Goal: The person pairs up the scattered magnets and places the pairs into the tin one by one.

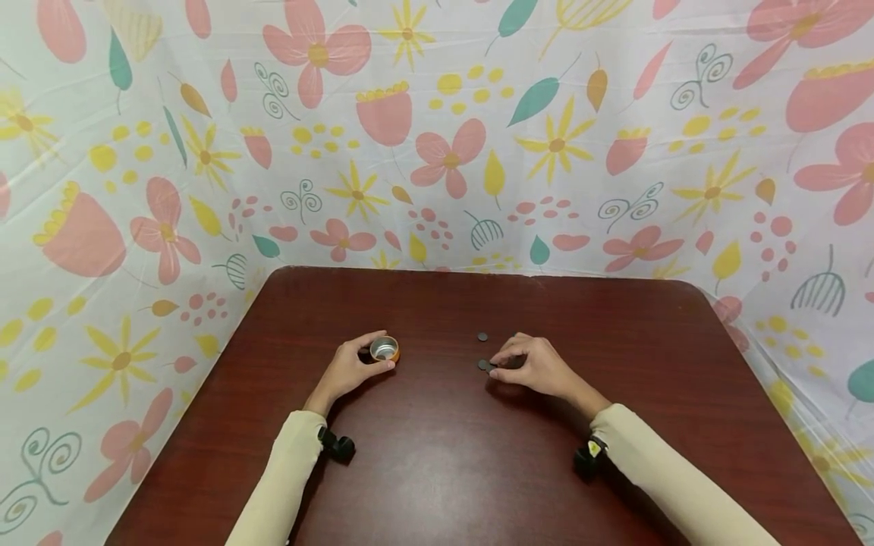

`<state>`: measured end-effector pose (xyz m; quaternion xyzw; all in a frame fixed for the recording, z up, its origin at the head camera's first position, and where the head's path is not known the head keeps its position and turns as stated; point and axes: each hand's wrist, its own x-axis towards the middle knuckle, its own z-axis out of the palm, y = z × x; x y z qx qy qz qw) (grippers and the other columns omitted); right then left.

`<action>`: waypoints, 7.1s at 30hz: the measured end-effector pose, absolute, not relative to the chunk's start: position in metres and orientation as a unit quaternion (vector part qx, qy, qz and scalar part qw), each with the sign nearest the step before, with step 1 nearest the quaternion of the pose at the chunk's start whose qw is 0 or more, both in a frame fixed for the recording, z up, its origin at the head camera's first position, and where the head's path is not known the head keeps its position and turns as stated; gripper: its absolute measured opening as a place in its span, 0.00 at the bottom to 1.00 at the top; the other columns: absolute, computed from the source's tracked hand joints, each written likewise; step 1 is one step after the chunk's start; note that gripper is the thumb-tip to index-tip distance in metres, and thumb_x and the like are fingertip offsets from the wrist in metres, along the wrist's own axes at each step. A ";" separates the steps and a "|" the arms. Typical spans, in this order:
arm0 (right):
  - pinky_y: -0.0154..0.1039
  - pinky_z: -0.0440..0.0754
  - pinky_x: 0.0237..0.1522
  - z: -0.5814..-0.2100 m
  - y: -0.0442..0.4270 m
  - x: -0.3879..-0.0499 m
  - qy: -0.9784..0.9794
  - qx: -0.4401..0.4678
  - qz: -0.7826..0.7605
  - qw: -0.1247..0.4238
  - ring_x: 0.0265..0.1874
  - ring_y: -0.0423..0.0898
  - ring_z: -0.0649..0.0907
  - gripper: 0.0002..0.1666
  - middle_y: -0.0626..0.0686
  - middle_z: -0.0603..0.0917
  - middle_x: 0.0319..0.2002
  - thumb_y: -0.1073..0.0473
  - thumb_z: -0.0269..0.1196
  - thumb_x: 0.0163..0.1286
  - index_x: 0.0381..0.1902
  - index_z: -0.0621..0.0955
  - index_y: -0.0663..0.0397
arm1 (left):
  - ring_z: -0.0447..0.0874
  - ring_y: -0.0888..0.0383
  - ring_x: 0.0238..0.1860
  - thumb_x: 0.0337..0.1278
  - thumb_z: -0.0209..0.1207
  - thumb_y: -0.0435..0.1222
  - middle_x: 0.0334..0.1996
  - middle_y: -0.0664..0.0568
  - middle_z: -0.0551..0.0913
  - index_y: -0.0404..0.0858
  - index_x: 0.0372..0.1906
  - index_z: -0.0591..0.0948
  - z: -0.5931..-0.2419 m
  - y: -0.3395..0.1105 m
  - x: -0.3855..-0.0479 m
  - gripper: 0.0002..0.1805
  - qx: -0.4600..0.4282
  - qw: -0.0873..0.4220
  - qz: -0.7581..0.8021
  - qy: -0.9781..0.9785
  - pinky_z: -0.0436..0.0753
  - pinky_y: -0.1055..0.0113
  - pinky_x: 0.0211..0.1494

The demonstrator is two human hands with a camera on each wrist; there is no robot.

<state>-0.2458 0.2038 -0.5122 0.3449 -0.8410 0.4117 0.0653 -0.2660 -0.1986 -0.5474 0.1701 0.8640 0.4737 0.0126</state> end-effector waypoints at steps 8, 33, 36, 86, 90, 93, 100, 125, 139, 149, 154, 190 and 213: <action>0.44 0.84 0.37 -0.501 0.159 -0.277 -0.826 0.358 0.434 0.037 0.38 0.40 0.83 0.08 0.39 0.88 0.37 0.52 0.77 0.62 0.39 0.92 0.40 | 0.82 0.53 0.53 0.55 0.75 0.49 0.55 0.54 0.84 0.45 0.72 0.75 -0.547 -0.200 -0.266 0.40 0.172 0.016 0.473 0.864 0.81 0.52 0.55; 0.39 0.83 0.40 -0.511 0.033 -0.325 -0.795 0.378 0.473 -0.039 0.39 0.41 0.85 0.11 0.47 0.90 0.40 0.54 0.75 0.64 0.43 0.92 0.49 | 0.83 0.55 0.52 0.54 0.74 0.51 0.59 0.52 0.83 0.46 0.72 0.75 -0.545 -0.200 -0.264 0.40 0.170 0.010 0.477 0.862 0.82 0.54 0.55; 0.36 0.82 0.39 -0.515 0.029 -0.324 -0.796 0.374 0.474 -0.044 0.39 0.40 0.85 0.10 0.46 0.90 0.41 0.55 0.75 0.65 0.44 0.92 0.49 | 0.83 0.54 0.54 0.55 0.74 0.51 0.60 0.51 0.83 0.45 0.72 0.75 -0.545 -0.200 -0.264 0.40 0.167 0.012 0.479 0.862 0.83 0.53 0.56; 0.49 0.85 0.47 -0.477 0.168 -0.289 -0.822 0.230 0.521 -0.027 0.48 0.51 0.86 0.20 0.58 0.85 0.56 0.47 0.70 0.70 0.57 0.86 0.43 | 0.73 0.45 0.67 0.63 0.69 0.50 0.68 0.53 0.76 0.46 0.74 0.72 -0.525 -0.189 -0.267 0.37 0.184 -0.011 0.506 0.843 0.72 0.42 0.68; 0.47 0.84 0.50 -0.480 0.197 -0.279 -0.839 0.215 0.499 -0.015 0.50 0.48 0.85 0.20 0.54 0.87 0.54 0.45 0.69 0.70 0.57 0.86 0.42 | 0.69 0.46 0.71 0.62 0.68 0.53 0.69 0.55 0.75 0.55 0.73 0.72 -0.507 -0.176 -0.265 0.35 0.208 -0.007 0.496 0.843 0.68 0.40 0.71; 0.47 0.84 0.49 -0.480 0.216 -0.271 -0.853 0.205 0.480 -0.004 0.50 0.46 0.86 0.20 0.52 0.87 0.53 0.44 0.70 0.69 0.56 0.86 0.41 | 0.69 0.52 0.72 0.62 0.68 0.54 0.69 0.56 0.76 0.57 0.72 0.72 -0.492 -0.162 -0.263 0.35 0.237 -0.009 0.484 0.842 0.69 0.39 0.70; 0.43 0.84 0.47 -0.486 0.245 -0.255 -0.878 0.209 0.431 0.001 0.47 0.46 0.86 0.22 0.51 0.88 0.51 0.48 0.71 0.69 0.56 0.87 0.50 | 0.77 0.51 0.65 0.63 0.67 0.55 0.66 0.57 0.79 0.54 0.70 0.75 -0.477 -0.125 -0.260 0.32 0.319 0.014 0.443 0.838 0.79 0.43 0.60; 0.38 0.81 0.38 -0.532 0.258 -0.245 -0.903 0.229 0.362 0.038 0.37 0.42 0.83 0.15 0.42 0.87 0.39 0.51 0.78 0.61 0.45 0.92 0.45 | 0.79 0.63 0.51 0.63 0.68 0.53 0.53 0.61 0.84 0.48 0.61 0.85 -0.540 -0.063 -0.281 0.25 0.359 0.077 0.411 0.834 0.81 0.63 0.54; 0.37 0.80 0.38 -0.529 0.258 -0.248 -0.912 0.223 0.344 0.007 0.35 0.39 0.82 0.12 0.40 0.85 0.36 0.50 0.77 0.61 0.43 0.92 0.43 | 0.75 0.62 0.42 0.65 0.68 0.47 0.43 0.62 0.84 0.48 0.55 0.89 -0.546 -0.049 -0.286 0.17 0.357 0.074 0.394 0.844 0.77 0.64 0.48; 0.36 0.78 0.35 -0.529 0.252 -0.251 -0.912 0.217 0.348 -0.002 0.34 0.39 0.81 0.11 0.42 0.87 0.35 0.52 0.77 0.61 0.42 0.93 0.44 | 0.75 0.64 0.40 0.66 0.68 0.47 0.40 0.63 0.84 0.50 0.51 0.90 -0.547 -0.048 -0.287 0.13 0.359 0.051 0.379 0.851 0.73 0.61 0.51; 0.36 0.79 0.35 -0.529 0.248 -0.251 -0.913 0.225 0.342 0.000 0.34 0.39 0.81 0.11 0.40 0.86 0.33 0.52 0.77 0.62 0.42 0.93 0.44 | 0.75 0.63 0.42 0.64 0.68 0.47 0.39 0.65 0.84 0.52 0.49 0.91 -0.546 -0.043 -0.284 0.12 0.349 0.053 0.374 0.858 0.66 0.54 0.59; 0.39 0.78 0.39 -0.530 0.231 -0.249 -0.909 0.234 0.345 -0.014 0.36 0.41 0.80 0.13 0.41 0.85 0.34 0.55 0.76 0.63 0.46 0.91 0.45 | 0.77 0.65 0.44 0.66 0.67 0.47 0.43 0.66 0.87 0.53 0.51 0.90 -0.548 -0.023 -0.283 0.12 0.359 0.045 0.362 0.859 0.61 0.59 0.50; 0.46 0.83 0.43 -0.511 0.239 -0.263 -0.903 0.262 0.341 0.007 0.43 0.44 0.84 0.21 0.44 0.87 0.43 0.48 0.76 0.63 0.51 0.90 0.49 | 0.77 0.58 0.65 0.63 0.68 0.55 0.63 0.61 0.81 0.61 0.67 0.79 -0.493 -0.105 -0.251 0.27 0.318 -0.005 0.447 0.836 0.77 0.47 0.65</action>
